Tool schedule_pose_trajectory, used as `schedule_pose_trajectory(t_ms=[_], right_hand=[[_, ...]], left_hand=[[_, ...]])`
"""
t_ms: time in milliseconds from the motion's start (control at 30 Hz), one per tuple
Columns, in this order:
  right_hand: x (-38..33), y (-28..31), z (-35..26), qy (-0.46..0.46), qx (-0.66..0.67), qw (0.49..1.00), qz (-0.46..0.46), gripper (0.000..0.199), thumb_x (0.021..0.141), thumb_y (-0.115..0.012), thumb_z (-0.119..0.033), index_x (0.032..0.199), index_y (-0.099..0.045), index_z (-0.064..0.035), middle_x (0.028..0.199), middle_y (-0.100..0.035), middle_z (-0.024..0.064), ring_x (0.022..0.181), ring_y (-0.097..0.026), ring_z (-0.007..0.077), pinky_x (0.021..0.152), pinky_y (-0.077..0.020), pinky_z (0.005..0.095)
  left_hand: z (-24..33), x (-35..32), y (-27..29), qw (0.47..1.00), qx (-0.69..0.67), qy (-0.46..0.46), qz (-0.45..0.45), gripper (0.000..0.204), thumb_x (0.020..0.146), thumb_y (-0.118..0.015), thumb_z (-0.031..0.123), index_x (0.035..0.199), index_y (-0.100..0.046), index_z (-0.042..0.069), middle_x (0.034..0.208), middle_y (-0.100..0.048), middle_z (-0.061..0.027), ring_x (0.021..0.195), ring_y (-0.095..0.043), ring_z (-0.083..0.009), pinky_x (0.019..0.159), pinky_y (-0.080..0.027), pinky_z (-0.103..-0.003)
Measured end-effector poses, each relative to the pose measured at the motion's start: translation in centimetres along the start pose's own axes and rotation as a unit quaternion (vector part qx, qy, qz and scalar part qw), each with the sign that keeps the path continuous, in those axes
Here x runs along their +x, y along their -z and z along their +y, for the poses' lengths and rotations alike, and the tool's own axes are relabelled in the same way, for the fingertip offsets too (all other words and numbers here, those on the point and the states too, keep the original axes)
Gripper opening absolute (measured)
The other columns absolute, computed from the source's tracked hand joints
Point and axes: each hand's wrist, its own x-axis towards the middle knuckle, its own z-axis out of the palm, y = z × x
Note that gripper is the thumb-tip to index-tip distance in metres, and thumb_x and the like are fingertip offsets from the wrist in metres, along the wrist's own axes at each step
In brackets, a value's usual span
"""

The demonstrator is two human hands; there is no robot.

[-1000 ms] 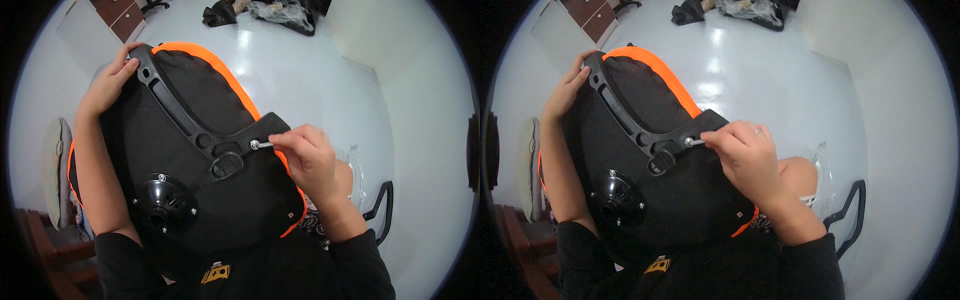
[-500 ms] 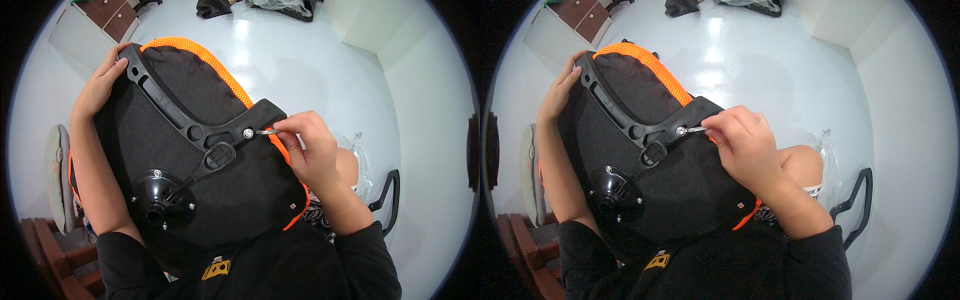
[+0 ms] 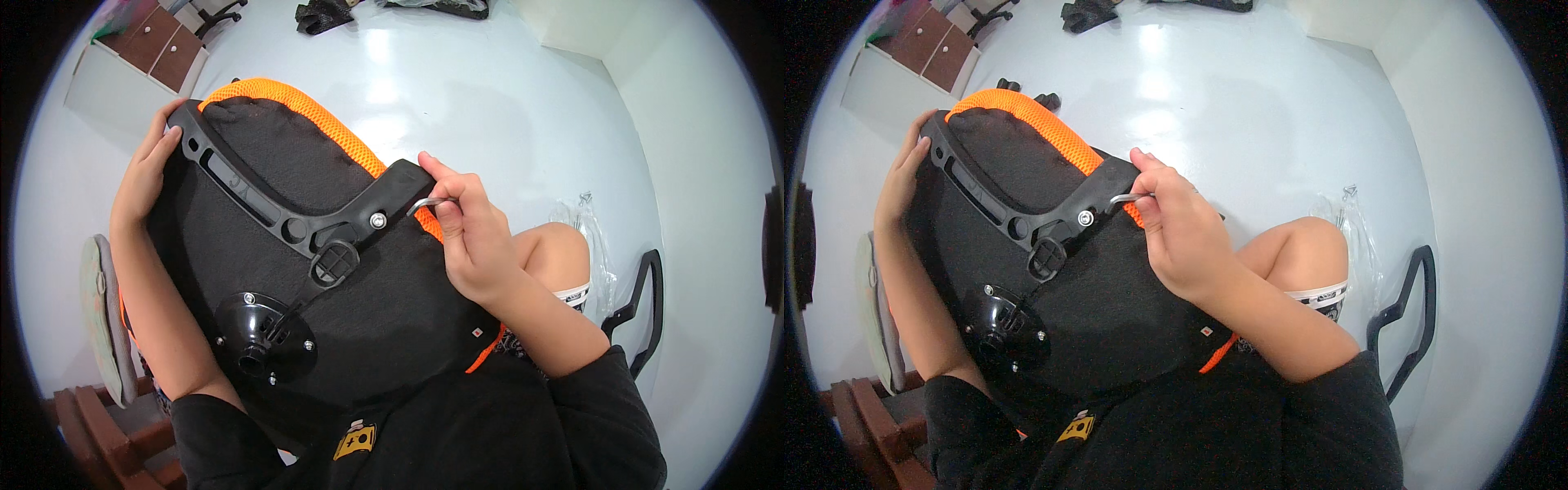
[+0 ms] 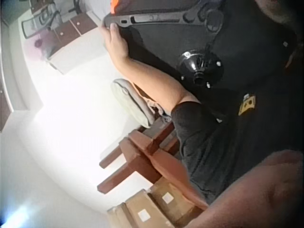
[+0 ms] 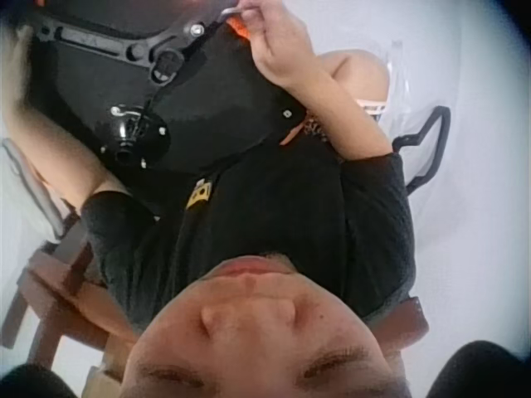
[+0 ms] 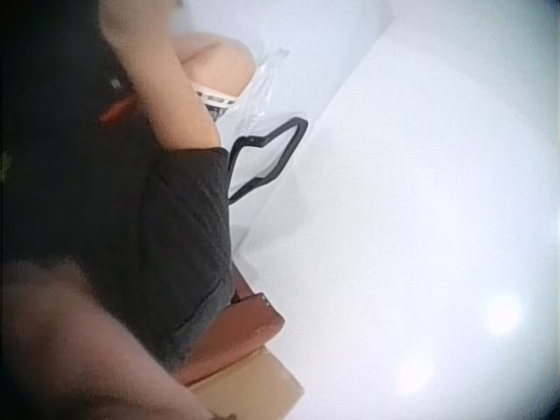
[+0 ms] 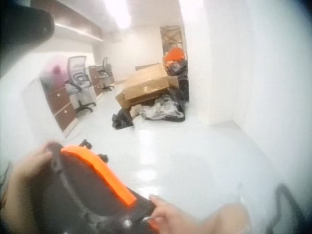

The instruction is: The person assembles an office chair by attaching the backrest frame to the seat cushion. They align the parts, insert bolts, and tighten them using a hex key while sitting on the floor.

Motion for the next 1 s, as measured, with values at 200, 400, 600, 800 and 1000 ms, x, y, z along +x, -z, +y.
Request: schedule_pose_trajectory(t_ms=[200,400,600,800,1000], right_hand=[[-0.2,-0.2,0.0,-0.010,0.006,1.000,0.010,0.007,0.094,-0.048,-0.006,0.100,-0.047,-0.0029,0.124,-0.053,0.0258,0.120,-0.050,0.0388,0.096,-0.0434,0.0393],[1.1,0.9,-1.1,0.071,-0.120,0.990,0.008,0.008,0.089,-0.053,0.000,0.096,-0.055,-0.0025,0.117,-0.058,0.0208,0.094,-0.059,0.0223,0.077,-0.0466,0.0276],[1.8,1.5,-2.6,0.099,-0.145,0.984,-0.027,0.019,0.072,-0.069,0.003,0.087,-0.067,-0.0070,0.084,-0.054,0.0053,0.080,-0.053,0.0212,0.070,-0.0420,0.0302],[1.9,1.2,-2.1,0.105,-0.172,0.979,-0.029,0.019,0.069,-0.071,-0.003,0.086,-0.067,-0.0118,0.084,-0.056,0.0032,0.080,-0.053,0.0229,0.072,-0.0396,0.0340],[2.2,1.3,-2.2,0.115,-0.199,0.972,-0.035,0.018,0.070,-0.071,-0.005,0.085,-0.068,-0.0135,0.083,-0.056,0.0012,0.080,-0.053,0.0212,0.074,-0.0390,0.0342]], left_hand=[[0.3,-0.1,0.0,1.000,0.010,0.006,0.008,0.043,0.093,-0.042,0.027,0.133,-0.044,0.010,0.120,-0.053,-0.0089,0.112,-0.048,-0.0160,0.100,-0.030,-0.026],[-0.8,-0.1,0.3,1.000,0.005,-0.010,0.004,0.042,0.094,-0.042,0.029,0.133,-0.046,0.012,0.121,-0.053,-0.0081,0.113,-0.047,-0.0161,0.099,-0.032,-0.027],[-0.9,0.0,0.3,0.999,0.050,-0.011,0.011,0.043,0.095,-0.042,0.034,0.132,-0.046,0.013,0.119,-0.056,-0.0097,0.113,-0.050,-0.0187,0.099,-0.034,-0.030],[-0.6,-0.2,0.5,0.995,0.094,0.012,0.008,0.042,0.095,-0.042,0.029,0.133,-0.043,0.011,0.118,-0.055,-0.0087,0.110,-0.051,-0.0174,0.097,-0.035,-0.029],[0.0,-0.4,0.3,0.993,0.114,0.007,0.016,0.043,0.095,-0.042,0.031,0.134,-0.043,0.013,0.114,-0.056,-0.0089,0.107,-0.051,-0.0177,0.096,-0.037,-0.030]])
